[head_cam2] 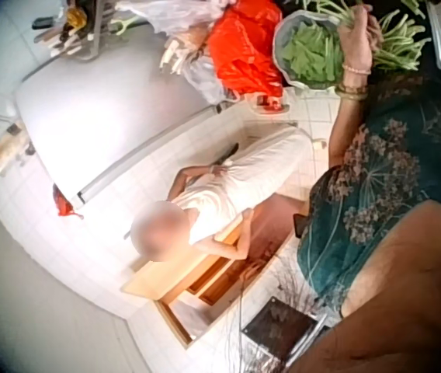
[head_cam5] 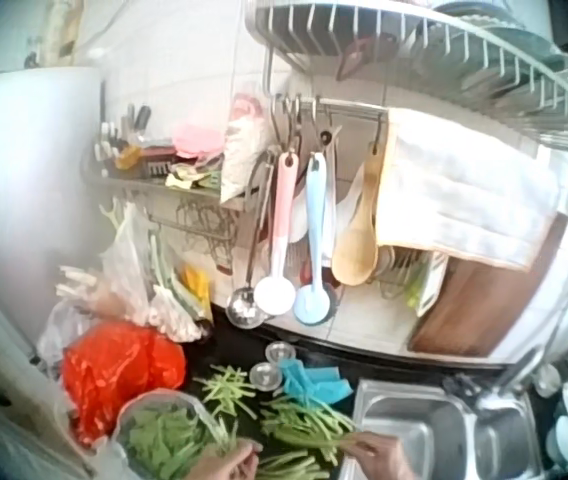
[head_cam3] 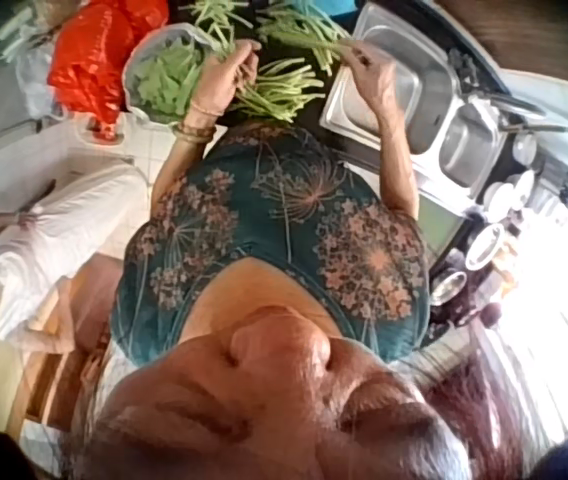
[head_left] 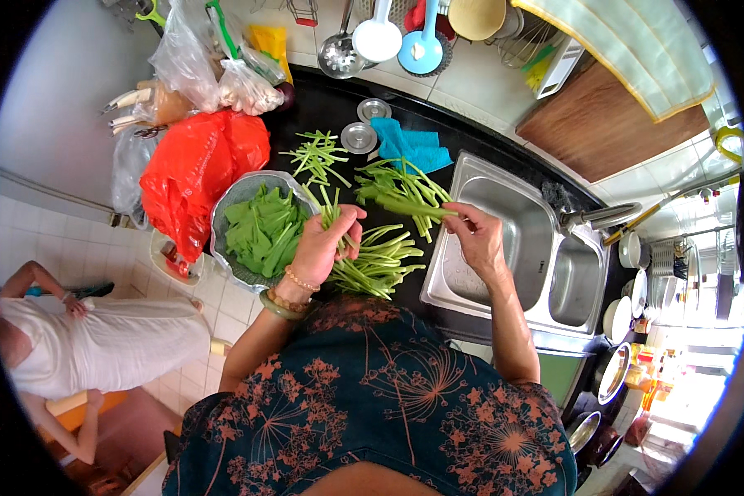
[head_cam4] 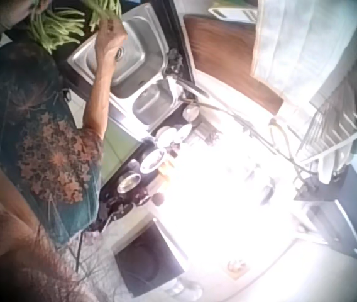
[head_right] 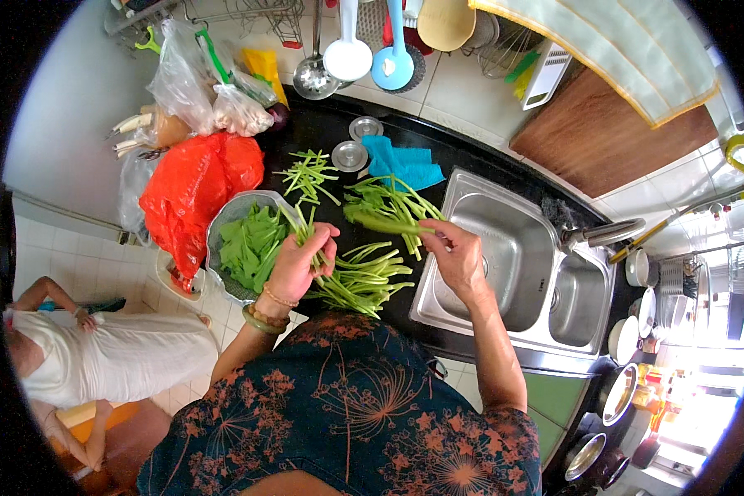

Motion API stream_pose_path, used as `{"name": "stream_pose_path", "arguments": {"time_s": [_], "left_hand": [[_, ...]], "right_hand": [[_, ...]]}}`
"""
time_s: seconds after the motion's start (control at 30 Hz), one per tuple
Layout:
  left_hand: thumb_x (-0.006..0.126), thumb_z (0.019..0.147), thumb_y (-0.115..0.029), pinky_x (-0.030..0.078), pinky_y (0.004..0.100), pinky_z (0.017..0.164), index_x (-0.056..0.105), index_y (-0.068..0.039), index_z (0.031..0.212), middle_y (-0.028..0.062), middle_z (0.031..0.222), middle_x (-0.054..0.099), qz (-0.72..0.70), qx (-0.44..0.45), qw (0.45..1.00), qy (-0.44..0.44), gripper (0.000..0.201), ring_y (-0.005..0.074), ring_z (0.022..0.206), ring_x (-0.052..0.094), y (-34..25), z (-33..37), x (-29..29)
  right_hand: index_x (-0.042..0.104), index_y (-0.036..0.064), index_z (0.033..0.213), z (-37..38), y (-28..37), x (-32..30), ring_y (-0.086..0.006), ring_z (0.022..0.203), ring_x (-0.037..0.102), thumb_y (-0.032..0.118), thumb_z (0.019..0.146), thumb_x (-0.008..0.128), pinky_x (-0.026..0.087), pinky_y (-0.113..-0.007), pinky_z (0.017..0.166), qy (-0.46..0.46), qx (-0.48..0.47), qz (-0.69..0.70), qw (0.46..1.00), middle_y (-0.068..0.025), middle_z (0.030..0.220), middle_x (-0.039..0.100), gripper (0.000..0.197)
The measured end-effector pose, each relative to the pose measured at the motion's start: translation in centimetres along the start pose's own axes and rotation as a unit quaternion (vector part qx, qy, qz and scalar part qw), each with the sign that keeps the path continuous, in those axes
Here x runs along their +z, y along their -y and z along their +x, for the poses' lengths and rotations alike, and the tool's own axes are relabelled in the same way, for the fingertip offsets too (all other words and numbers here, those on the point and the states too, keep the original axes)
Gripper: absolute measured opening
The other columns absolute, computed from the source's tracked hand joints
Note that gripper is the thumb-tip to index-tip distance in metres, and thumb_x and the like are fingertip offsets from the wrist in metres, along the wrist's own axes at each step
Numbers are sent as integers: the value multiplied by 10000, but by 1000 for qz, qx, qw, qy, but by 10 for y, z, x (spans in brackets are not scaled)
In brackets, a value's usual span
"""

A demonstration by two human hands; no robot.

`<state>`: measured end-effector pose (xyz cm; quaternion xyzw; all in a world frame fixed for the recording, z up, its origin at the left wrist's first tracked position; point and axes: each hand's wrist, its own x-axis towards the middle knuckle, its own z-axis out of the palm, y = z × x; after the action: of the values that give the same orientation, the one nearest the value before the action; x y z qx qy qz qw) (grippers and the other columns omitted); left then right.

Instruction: The person trims and peels leafy green vegetables by hand, placing the processed leaves into a metal colander and the stalks onto the counter.

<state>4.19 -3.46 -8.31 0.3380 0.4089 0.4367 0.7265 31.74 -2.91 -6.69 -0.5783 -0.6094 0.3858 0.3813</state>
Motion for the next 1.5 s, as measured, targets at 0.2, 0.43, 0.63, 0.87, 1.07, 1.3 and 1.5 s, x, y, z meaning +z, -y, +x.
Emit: {"name": "stream_pose_path", "arguments": {"time_s": [0.2, 0.43, 0.63, 0.87, 1.07, 1.3, 1.5], "left_hand": [[587, 956, -327, 388, 183, 479, 626, -34, 1072, -24, 757, 603, 100, -38, 994, 29, 317, 71, 653, 624, 9, 3, 25], [669, 905, -262, 391, 191, 488, 680, -24, 938, 1, 702, 642, 139, 21, 990, 31, 241, 63, 621, 602, 18, 13, 25], [678, 900, -239, 410, 211, 489, 677, -4, 911, 21, 695, 651, 203, 80, 976, 18, 235, 68, 548, 562, 30, 15, 22], [648, 918, -240, 378, 207, 483, 650, -52, 942, 9, 741, 647, 98, -36, 995, -2, 190, 61, 609, 572, 25, 12, 16], [622, 931, -204, 365, 199, 516, 625, -62, 1044, 1, 823, 634, -90, -71, 993, 22, 182, 66, 683, 578, 18, 23, -3], [587, 956, -237, 322, 199, 509, 613, -37, 1127, -23, 763, 565, -124, -127, 971, 159, 264, 51, 584, 452, 11, 21, 9], [624, 935, -280, 327, 202, 491, 606, -64, 922, -29, 708, 551, 35, -20, 995, 91, 217, 49, 571, 478, 23, 27, 3]], "right_hand": [[600, -11, 1188, -17, -9, 49, -174, 832, 682, 105, 955, 584, 581, -283, 753, -60, 171, 448, 875, -153, 1013, 693, 261], [596, -55, 1150, -42, -16, 87, -124, 781, 637, 101, 951, 581, 524, -253, 705, 37, 91, 177, 979, -104, 925, 690, 253], [609, -25, 1014, -42, -16, 86, -101, 689, 582, 134, 969, 548, 492, -269, 595, 59, 76, 103, 990, -66, 806, 647, 177], [573, 33, 1014, -47, -22, 95, -124, 746, 564, 255, 1000, 521, 499, -283, 666, 124, 162, 464, 862, -46, 897, 608, 228], [568, 48, 1021, -46, -12, 76, -144, 719, 557, 299, 992, 524, 488, -300, 668, 232, 175, 555, 780, -36, 820, 566, 257], [567, 36, 1017, -36, -8, 74, -160, 728, 553, 396, 990, 495, 483, -319, 670, 359, 199, 544, 732, -52, 829, 557, 368], [564, 27, 971, -31, -7, 83, -113, 676, 533, 350, 1007, 481, 467, -283, 616, 215, 110, 150, 959, -44, 783, 573, 336]]}}
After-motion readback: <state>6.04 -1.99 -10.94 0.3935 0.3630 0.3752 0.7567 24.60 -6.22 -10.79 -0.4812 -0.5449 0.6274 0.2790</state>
